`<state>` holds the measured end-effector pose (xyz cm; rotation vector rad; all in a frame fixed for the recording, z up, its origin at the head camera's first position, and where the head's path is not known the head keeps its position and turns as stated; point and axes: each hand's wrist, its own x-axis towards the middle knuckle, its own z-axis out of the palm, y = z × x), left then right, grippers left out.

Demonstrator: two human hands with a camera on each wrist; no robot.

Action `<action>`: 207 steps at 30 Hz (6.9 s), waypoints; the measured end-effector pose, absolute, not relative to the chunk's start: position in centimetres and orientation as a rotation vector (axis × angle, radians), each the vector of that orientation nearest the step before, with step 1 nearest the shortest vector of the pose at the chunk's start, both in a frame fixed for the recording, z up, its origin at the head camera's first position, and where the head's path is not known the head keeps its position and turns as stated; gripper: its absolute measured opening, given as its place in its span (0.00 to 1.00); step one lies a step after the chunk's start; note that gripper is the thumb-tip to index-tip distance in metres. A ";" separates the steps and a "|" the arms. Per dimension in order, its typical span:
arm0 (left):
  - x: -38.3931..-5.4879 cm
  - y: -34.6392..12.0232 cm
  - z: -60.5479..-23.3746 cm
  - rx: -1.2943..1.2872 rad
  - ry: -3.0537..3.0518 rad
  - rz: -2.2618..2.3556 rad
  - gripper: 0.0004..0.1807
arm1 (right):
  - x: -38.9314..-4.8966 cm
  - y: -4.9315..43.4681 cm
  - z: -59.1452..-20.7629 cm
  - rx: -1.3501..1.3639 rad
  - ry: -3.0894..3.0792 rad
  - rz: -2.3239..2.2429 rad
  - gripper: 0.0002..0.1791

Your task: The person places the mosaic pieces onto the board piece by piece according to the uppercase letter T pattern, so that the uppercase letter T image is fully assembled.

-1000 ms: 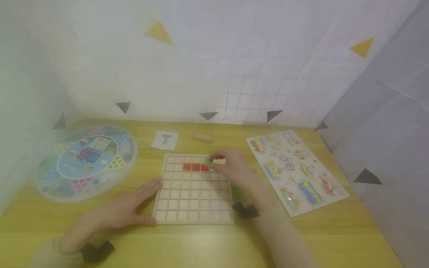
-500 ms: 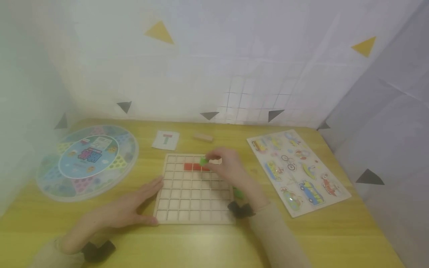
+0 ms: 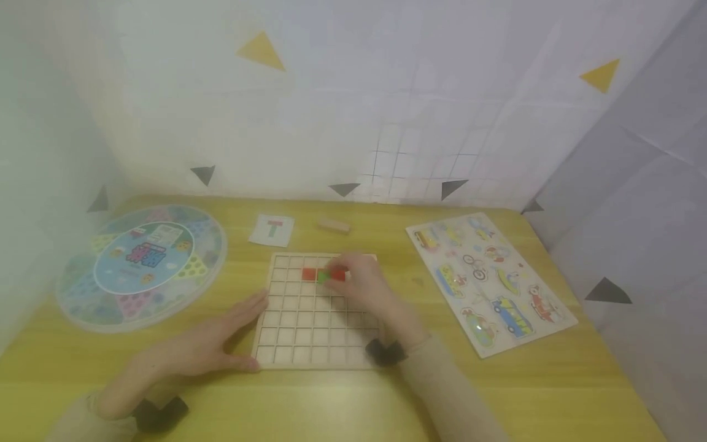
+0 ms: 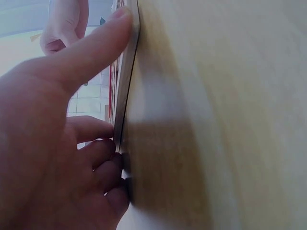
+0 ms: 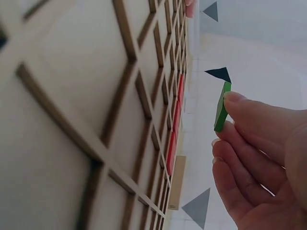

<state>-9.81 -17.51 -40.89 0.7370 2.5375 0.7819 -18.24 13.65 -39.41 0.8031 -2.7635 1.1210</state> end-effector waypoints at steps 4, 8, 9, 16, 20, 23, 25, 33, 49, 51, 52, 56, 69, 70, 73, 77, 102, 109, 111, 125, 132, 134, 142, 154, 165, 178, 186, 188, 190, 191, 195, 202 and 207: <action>-9.9 -17.6 -40.9 0.715 2.530 0.784 0.60 | -18.3 13.4 -39.7 0.822 -2.767 1.135 0.09; -9.9 -17.6 -40.9 0.702 2.527 0.772 0.60 | -18.3 13.3 -40.0 0.811 -2.786 1.120 0.09; -9.9 -17.6 -40.9 0.698 2.529 0.762 0.60 | -18.3 13.3 -40.1 0.806 -2.791 1.114 0.09; -9.9 -17.5 -40.9 0.701 2.537 0.750 0.59 | -18.3 13.4 -40.4 0.781 -2.803 1.137 0.10; -9.9 -17.5 -40.9 0.705 2.534 0.758 0.59 | -18.4 13.4 -40.8 0.778 -2.812 1.142 0.10; -9.9 -17.5 -40.9 0.713 2.532 0.761 0.60 | -18.5 13.4 -41.0 0.797 -2.815 1.147 0.10; -9.9 -17.5 -40.9 0.719 2.534 0.766 0.60 | -18.6 13.4 -41.1 0.810 -2.820 1.143 0.10; -9.9 -17.5 -40.7 0.715 2.527 0.768 0.60 | -18.5 13.5 -41.3 0.817 -2.850 1.136 0.10; -9.8 -17.4 -40.5 0.696 2.518 0.775 0.59 | -18.5 13.6 -41.6 0.842 -2.856 1.153 0.10; -9.8 -17.4 -40.5 0.697 2.519 0.774 0.59 | -18.5 13.6 -41.6 0.839 -2.856 1.163 0.10; -9.8 -17.4 -40.5 0.699 2.520 0.774 0.59 | -18.5 13.6 -41.5 0.839 -2.854 1.167 0.10; -9.8 -17.4 -40.5 0.698 2.521 0.776 0.59 | -18.4 13.5 -41.5 0.836 -2.839 1.165 0.10; -9.8 -17.4 -40.4 0.686 2.521 0.767 0.59 | -18.5 13.5 -41.4 0.834 -2.831 1.169 0.11; -9.8 -17.4 -40.5 0.688 2.521 0.767 0.59 | -18.5 13.5 -41.4 0.832 -2.832 1.167 0.11; -9.8 -17.4 -40.4 0.690 2.517 0.768 0.59 | -18.5 13.5 -41.5 0.825 -2.830 1.174 0.11; -9.8 -17.3 -40.4 0.689 2.516 0.768 0.59 | -18.5 13.7 -41.6 0.823 -2.837 1.188 0.11; -9.9 -17.4 -41.0 0.690 2.544 0.715 0.60 | -14.6 26.5 -38.5 0.513 -2.827 0.993 0.11; -9.6 -17.4 -41.2 0.691 2.537 0.729 0.59 | -14.6 26.8 -40.1 0.585 -2.784 0.968 0.12; -9.7 -17.4 -41.3 0.688 2.545 0.725 0.59 | -14.7 26.6 -40.4 0.570 -2.814 0.975 0.12; -9.8 -17.3 -41.0 0.683 2.539 0.729 0.59 | -15.0 25.9 -41.9 0.646 -2.923 0.935 0.13; -9.9 -17.4 -41.1 0.683 2.547 0.727 0.59 | -15.4 25.7 -42.4 0.700 -2.883 0.896 0.15; -9.9 -17.4 -41.1 0.687 2.548 0.727 0.59 | -15.4 25.6 -42.4 0.704 -2.874 0.892 0.15; -9.9 -17.5 -40.9 0.695 2.542 0.735 0.59 | -15.5 25.5 -42.6 0.696 -2.861 0.916 0.15; -10.0 -17.5 -41.0 0.697 2.551 0.726 0.59 | -15.5 25.5 -42.5 0.713 -2.835 0.905 0.14; -9.9 -17.4 -40.9 0.713 2.551 0.736 0.60 | -15.7 25.7 -43.2 0.737 -2.799 0.864 0.14; -9.8 -17.5 -41.0 0.682 2.549 0.732 0.59 | -15.4 25.9 -40.7 0.532 -2.888 1.000 0.12; -9.7 -17.5 -40.9 0.682 2.542 0.745 0.59 | -16.0 24.5 -39.2 0.651 -2.770 0.965 0.11; -9.8 -17.5 -40.9 0.678 2.547 0.737 0.59 | -16.1 24.0 -38.9 0.659 -2.756 0.975 0.11; -9.8 -17.5 -40.9 0.680 2.550 0.736 0.59 | -16.2 23.5 -38.7 0.666 -2.755 0.993 0.11; -9.8 -17.5 -40.9 0.680 2.550 0.737 0.59 | -16.2 23.4 -38.5 0.664 -2.759 1.005 0.11; -9.8 -17.4 -40.7 0.679 2.544 0.742 0.59 | -16.4 22.8 -38.3 0.673 -2.741 1.024 0.11; -9.7 -17.4 -40.7 0.686 2.524 0.781 0.59 | -16.9 21.6 -38.4 0.722 -2.687 1.044 0.11; -9.8 -17.4 -40.8 0.671 2.530 0.765 0.59 | -16.9 20.4 -38.0 0.735 -2.701 1.092 0.11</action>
